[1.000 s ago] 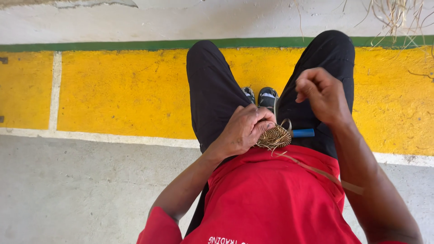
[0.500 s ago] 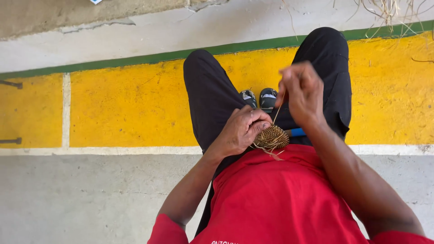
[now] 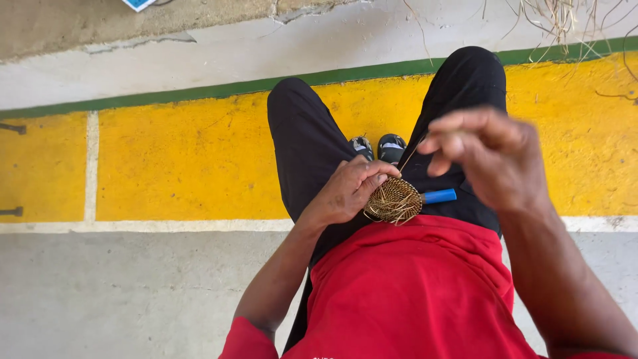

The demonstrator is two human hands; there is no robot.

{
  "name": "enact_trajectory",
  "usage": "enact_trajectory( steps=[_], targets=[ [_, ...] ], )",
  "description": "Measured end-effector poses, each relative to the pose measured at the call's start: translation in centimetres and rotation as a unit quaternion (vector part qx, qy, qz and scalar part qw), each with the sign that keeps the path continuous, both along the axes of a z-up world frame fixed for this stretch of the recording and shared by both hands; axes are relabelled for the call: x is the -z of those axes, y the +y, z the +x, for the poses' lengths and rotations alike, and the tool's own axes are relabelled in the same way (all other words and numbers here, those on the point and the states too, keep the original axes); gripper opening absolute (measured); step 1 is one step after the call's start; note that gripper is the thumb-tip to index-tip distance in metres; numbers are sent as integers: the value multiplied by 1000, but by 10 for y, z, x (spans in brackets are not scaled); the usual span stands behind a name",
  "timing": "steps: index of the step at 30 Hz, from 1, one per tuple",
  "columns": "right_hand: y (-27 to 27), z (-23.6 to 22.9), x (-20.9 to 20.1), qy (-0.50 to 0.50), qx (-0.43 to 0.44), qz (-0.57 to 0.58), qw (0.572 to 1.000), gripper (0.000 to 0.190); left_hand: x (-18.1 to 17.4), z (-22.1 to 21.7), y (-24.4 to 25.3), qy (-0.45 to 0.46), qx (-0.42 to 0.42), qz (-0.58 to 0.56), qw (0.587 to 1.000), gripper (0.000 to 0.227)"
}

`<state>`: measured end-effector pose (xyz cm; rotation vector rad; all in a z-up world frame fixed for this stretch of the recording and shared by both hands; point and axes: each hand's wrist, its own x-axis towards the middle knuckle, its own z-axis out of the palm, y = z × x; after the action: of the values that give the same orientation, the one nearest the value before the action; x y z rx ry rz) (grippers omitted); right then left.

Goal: The person is weaving a circular basket base or coaster using long fibers and a blue-handled weaving tool.

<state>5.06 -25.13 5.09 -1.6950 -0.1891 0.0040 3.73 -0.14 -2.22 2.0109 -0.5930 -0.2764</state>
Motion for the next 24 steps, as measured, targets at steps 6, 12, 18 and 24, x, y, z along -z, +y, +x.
enact_trajectory(
  steps=[6, 12, 18, 24],
  targets=[
    [0, -39, 65, 49, -117, 142, 982, 17, -7, -7, -4, -9, -39, 22, 999, 21],
    [11, -45, 58, -140, -68, -143, 977, 17, -1, -2, -6, -16, -34, 8, 999, 18],
    [17, -43, 60, -52, -33, -130, 990, 14, -2, -2, -7, -12, -33, 12, 999, 18],
    [21, -42, 61, -134, -11, -221, 966, 16, 1, -1, -7, 9, -36, 18, 999, 20]
  ],
)
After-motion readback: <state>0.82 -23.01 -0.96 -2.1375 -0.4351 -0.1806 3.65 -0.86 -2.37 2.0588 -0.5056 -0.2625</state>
